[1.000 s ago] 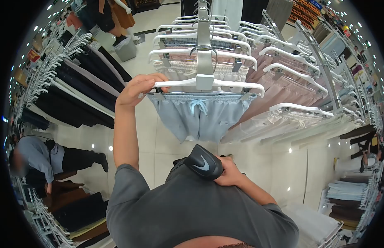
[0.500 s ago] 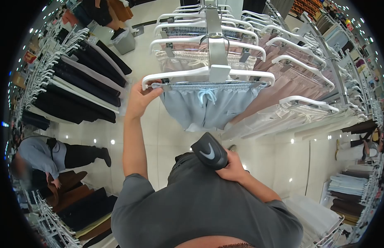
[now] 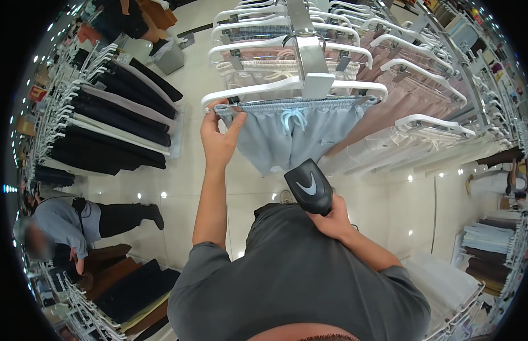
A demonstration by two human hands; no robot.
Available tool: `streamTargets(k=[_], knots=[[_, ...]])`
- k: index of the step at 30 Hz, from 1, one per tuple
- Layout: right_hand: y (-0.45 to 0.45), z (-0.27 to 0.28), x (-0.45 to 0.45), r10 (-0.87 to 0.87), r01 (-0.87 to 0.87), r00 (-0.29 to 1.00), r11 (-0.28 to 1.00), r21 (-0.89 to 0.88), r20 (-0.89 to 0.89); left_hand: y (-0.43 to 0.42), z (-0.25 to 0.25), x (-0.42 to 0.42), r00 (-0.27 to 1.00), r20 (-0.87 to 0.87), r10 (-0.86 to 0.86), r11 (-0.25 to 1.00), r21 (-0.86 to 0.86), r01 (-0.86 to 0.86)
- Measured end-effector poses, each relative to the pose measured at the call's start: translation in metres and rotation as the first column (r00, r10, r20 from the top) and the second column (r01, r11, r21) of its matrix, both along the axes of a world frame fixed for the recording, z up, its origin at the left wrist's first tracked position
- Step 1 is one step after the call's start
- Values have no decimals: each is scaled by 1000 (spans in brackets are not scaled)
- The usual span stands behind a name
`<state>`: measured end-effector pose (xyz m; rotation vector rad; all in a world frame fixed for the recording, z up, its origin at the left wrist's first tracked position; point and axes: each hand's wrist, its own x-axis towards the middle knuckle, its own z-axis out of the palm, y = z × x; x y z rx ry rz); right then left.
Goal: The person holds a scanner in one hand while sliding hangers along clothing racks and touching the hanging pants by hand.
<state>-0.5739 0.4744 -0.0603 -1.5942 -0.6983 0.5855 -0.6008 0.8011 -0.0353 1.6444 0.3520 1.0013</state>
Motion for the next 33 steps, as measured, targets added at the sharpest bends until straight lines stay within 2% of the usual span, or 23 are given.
streamTargets(k=[1, 3, 4, 6, 13, 15, 16, 19, 21, 24, 28, 30, 33], knots=[[0, -1, 0, 14, -14, 1000, 1000, -8, 11, -4, 2, 2, 1000, 3, -5, 1000, 1, 5], [2, 1, -1, 26, -25, 999, 1000, -11, 22, -11, 6, 4, 947, -152, 284, 926, 300, -230], [2, 3, -2, 18, -18, 1000, 1000, -21, -2, -14, 7, 7, 947, -151, 282, 926, 303, -227], [2, 4, -3, 9, -10, 1000, 1000, -29, -28, -19, 8, 12, 900, -81, 428, 811, 475, -342], [-2, 0, -4, 45, -45, 999, 999, -13, 18, -21, -4, 22, 893, 73, 444, 783, 453, -426], [-2, 0, -3, 58, -58, 998, 998, -13, 19, -18, -11, 24, 886, 165, 433, 834, 299, -463], [-3, 1, -3, 49, -49, 999, 999, -23, 13, -18, -12, 22, 885, 163, 436, 833, 298, -465], [-1, 6, -5, 15, -15, 1000, 1000, -11, -6, -20, -11, 17, 861, 161, 483, 794, 333, -508], [0, 6, -5, -10, 10, 1000, 1000, 11, -16, -20, -4, 16, 829, 184, 529, 676, 499, -542], [-2, 4, -3, 8, -8, 1000, 1000, 3, -23, -29, 9, 18, 834, 209, 511, 653, 537, -534], [1, 8, -1, 28, -28, 999, 1000, 11, -22, -27, 11, 22, 812, 222, 540, 648, 506, -569], [1, 8, 0, 24, -24, 1000, 1000, 17, -8, -27, 10, 24, 767, 238, 595, 582, 530, -616], [1, 7, 1, 26, -26, 999, 1000, 14, -24, -31, 18, 23, 752, 191, 631, 557, 563, -610]])
